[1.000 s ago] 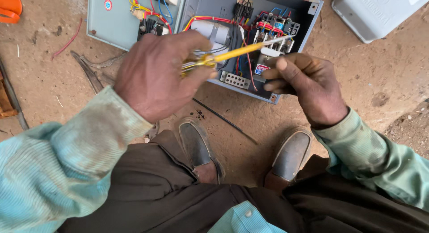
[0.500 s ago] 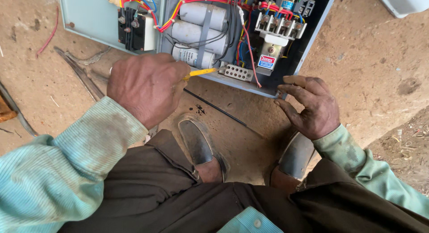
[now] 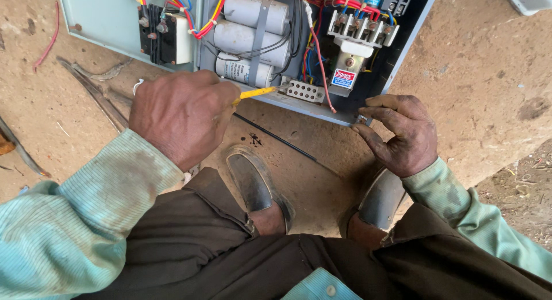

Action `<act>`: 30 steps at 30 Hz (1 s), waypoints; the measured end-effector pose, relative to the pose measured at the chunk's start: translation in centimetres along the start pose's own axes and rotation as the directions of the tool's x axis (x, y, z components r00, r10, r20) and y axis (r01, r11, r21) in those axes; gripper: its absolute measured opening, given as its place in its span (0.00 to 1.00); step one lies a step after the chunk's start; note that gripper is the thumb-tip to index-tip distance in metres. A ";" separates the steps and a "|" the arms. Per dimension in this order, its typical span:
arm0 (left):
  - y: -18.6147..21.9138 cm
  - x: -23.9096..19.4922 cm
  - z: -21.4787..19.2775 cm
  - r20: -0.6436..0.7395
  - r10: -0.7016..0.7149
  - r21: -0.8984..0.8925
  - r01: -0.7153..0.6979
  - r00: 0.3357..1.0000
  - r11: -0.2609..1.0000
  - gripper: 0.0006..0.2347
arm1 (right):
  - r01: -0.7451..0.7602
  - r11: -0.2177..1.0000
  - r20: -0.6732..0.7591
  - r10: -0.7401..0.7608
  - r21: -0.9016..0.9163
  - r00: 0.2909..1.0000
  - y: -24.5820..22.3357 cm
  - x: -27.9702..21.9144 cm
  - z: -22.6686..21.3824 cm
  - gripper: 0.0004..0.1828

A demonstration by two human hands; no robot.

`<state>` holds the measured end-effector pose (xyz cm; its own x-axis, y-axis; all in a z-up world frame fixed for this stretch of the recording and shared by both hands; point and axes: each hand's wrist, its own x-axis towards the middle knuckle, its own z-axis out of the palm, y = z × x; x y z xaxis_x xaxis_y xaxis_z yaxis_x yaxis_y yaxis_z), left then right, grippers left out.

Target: The person works on an open electrical control box, wrapping wires with white tape and tightening terminal screws with a screwdriver. The person handles capacitors, a contactor, and a terminal block while organizing and securing the internal wiring.

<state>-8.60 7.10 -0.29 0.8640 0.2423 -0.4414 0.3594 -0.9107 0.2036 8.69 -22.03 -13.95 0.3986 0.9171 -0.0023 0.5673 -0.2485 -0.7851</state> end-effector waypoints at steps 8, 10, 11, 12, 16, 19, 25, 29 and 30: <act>0.8 0.5 -0.2 0.040 0.032 0.112 -0.036 0.999 0.993 0.06 | 0.015 1.000 -0.004 -0.015 -0.002 1.000 0.1 0.1 0.0 0.16; 1.7 1.0 -0.1 0.127 0.053 0.254 -0.085 0.990 0.964 0.06 | 0.012 1.000 0.012 -0.012 -0.014 1.000 0.0 0.2 -0.1 0.16; 2.3 1.4 -0.1 0.170 0.061 0.323 -0.114 0.984 0.940 0.06 | 0.012 1.000 0.017 -0.011 -0.021 1.000 -0.1 0.3 -0.2 0.17; 3.0 1.7 -0.1 0.196 0.082 0.362 -0.150 0.977 0.920 0.05 | 0.022 0.999 0.029 -0.022 -0.023 0.999 -0.1 0.5 -0.3 0.18; 6.0 2.6 -0.1 0.271 0.251 0.412 -0.348 0.929 0.842 0.07 | 0.068 0.993 0.108 -0.058 -0.094 0.992 -0.4 0.7 -1.1 0.23; 7.3 3.4 -0.1 0.414 0.327 0.387 -0.489 0.850 0.782 0.07 | 0.103 0.983 0.168 -0.077 -0.152 0.983 -0.4 1.1 -1.1 0.25; 8.4 4.8 -0.8 0.521 0.257 0.367 -0.486 0.814 0.793 0.06 | 0.104 0.988 0.189 -0.081 -0.113 0.979 -0.1 1.5 -0.8 0.22; 8.5 5.5 -1.6 0.441 0.033 0.290 -0.177 0.897 0.941 0.06 | 0.102 0.990 0.158 -0.086 -0.101 0.984 -0.1 1.5 -0.4 0.16; 8.6 5.6 -1.8 0.478 -0.030 0.277 -0.118 0.878 0.954 0.06 | 0.094 0.991 0.151 -0.079 -0.099 0.985 -0.2 1.6 -0.4 0.15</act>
<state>-0.03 1.26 0.52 0.5794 0.0804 -0.8111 0.1435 -0.9896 0.0044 9.51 -20.63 -13.59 0.2391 0.9704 -0.0339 0.6706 -0.1902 -0.7170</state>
